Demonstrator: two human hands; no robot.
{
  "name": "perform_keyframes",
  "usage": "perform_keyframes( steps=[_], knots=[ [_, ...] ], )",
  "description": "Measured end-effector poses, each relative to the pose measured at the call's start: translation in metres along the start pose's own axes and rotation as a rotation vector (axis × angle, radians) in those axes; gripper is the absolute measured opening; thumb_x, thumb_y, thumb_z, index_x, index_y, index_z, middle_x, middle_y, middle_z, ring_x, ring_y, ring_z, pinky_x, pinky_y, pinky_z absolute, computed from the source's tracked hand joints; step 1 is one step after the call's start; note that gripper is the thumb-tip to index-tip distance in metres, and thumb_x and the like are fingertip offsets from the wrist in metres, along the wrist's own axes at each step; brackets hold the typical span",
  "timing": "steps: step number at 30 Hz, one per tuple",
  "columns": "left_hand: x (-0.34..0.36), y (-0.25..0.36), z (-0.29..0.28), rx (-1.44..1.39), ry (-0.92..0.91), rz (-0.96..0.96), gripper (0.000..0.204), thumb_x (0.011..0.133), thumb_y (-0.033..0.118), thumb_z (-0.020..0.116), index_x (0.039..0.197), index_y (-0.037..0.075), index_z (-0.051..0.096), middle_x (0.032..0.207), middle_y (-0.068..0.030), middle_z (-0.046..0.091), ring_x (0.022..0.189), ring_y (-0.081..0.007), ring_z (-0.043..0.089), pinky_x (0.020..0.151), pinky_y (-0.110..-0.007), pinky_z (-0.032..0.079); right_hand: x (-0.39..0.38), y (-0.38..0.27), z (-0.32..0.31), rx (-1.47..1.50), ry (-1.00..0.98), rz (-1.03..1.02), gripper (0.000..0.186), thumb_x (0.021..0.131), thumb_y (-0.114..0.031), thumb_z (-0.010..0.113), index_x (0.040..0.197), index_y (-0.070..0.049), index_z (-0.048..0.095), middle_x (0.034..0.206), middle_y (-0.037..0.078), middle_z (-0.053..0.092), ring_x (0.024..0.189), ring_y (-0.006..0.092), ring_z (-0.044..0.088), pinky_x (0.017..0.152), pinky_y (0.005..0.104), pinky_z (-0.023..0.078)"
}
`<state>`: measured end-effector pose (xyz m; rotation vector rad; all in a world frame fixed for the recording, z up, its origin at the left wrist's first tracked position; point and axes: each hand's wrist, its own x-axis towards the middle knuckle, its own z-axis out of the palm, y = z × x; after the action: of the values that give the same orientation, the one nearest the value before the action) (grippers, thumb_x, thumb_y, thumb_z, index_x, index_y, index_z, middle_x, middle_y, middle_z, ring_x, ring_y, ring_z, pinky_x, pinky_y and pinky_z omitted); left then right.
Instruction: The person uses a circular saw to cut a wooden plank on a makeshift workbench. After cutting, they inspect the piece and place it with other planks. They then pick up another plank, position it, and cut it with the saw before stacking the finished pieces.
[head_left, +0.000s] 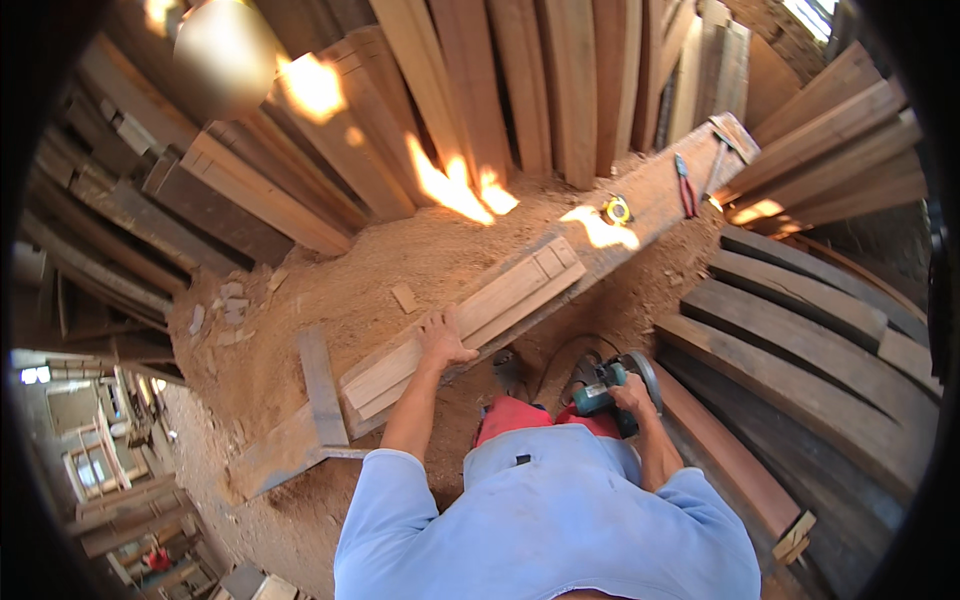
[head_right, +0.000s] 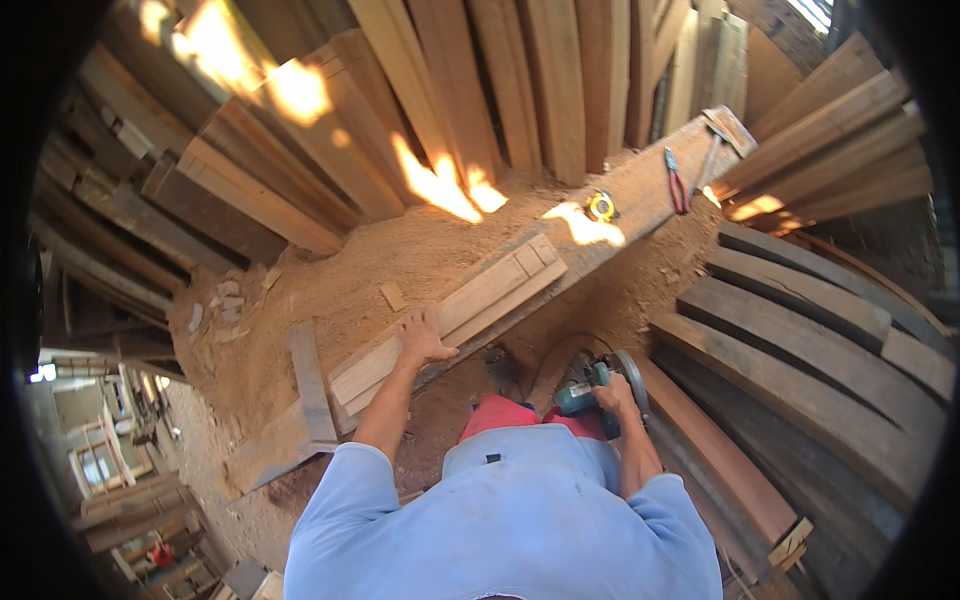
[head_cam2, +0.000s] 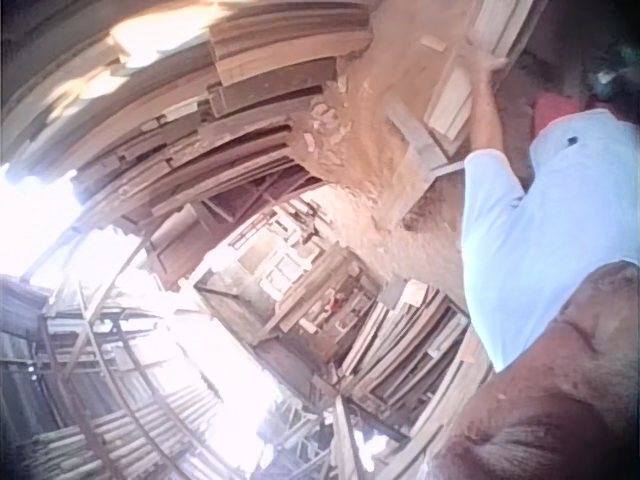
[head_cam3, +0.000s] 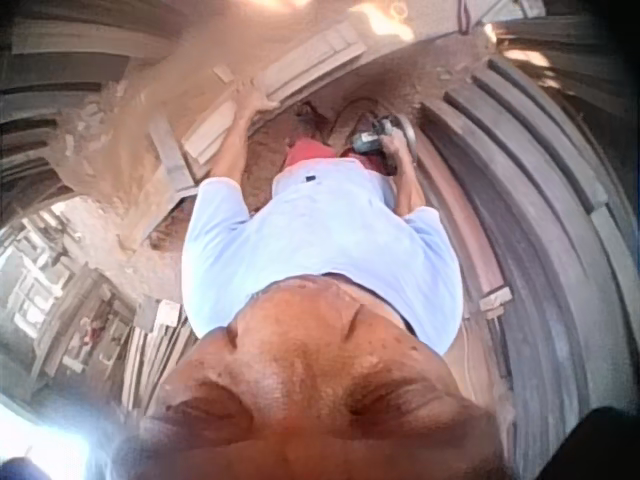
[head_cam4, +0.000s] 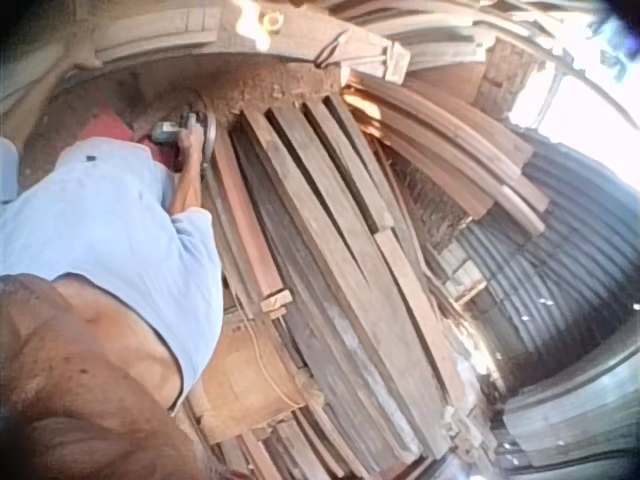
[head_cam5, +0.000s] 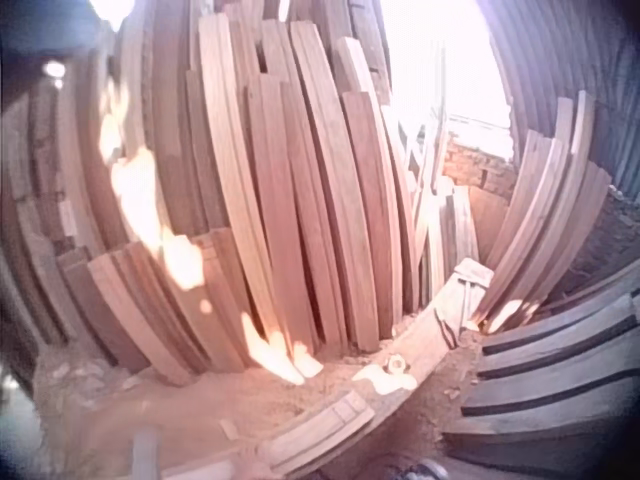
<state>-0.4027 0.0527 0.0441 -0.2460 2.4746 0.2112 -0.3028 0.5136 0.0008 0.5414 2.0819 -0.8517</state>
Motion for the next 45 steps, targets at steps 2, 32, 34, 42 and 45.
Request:
perform_keyframes(
  steps=[2,32,34,42,45],
  knots=[
    [0.002,0.002,-0.001,0.015,-0.010,0.000,0.127,0.060,0.052,0.092,0.162,0.014,0.027,0.156,-0.0243,0.042,0.148,-0.0432,0.037,0.119,-0.064,0.029,0.015,0.000,-0.006,-0.004,-0.014,0.033,0.025,0.082,-0.019,0.071,0.089,0.005,0.071,0.077,0.020,0.073,0.072,0.0305,0.074,0.067,0.0427,0.056],
    [0.018,-0.011,0.033,0.118,0.403,0.376,0.134,0.049,0.059,0.093,0.155,0.000,0.035,0.131,-0.0257,0.057,0.111,-0.0430,0.057,0.096,-0.056,0.043,0.458,0.205,0.028,-0.873,0.047,-0.097,0.025,0.093,-0.021,0.063,0.110,-0.009,0.076,0.117,0.015,0.077,0.104,0.0288,0.076,0.086,0.0401,0.062],
    [0.014,-0.009,0.034,0.139,0.418,0.358,0.135,0.046,0.062,0.095,0.153,0.001,0.038,0.126,-0.0243,0.058,0.105,-0.0402,0.059,0.089,-0.053,0.045,0.466,0.194,0.037,-0.887,0.053,-0.089,0.025,0.092,-0.021,0.062,0.108,-0.009,0.076,0.115,0.015,0.077,0.103,0.0294,0.075,0.085,0.0408,0.062],
    [0.015,-0.009,0.033,0.088,0.372,0.338,0.133,0.050,0.061,0.092,0.154,0.001,0.036,0.130,-0.0272,0.059,0.109,-0.0428,0.060,0.093,-0.056,0.046,0.470,0.175,0.069,-0.861,0.036,-0.118,0.025,0.088,-0.024,0.062,0.102,-0.008,0.075,0.107,0.016,0.075,0.098,0.0318,0.073,0.084,0.0434,0.059],
    [0.018,-0.006,0.031,0.072,0.396,0.349,0.133,0.048,0.062,0.093,0.152,0.001,0.039,0.129,-0.0255,0.059,0.109,-0.0414,0.060,0.092,-0.054,0.045,0.464,0.168,0.076,-0.845,0.031,-0.143,0.025,0.087,-0.025,0.062,0.100,-0.007,0.075,0.104,0.017,0.075,0.096,0.0327,0.072,0.084,0.0443,0.058]
  ],
)
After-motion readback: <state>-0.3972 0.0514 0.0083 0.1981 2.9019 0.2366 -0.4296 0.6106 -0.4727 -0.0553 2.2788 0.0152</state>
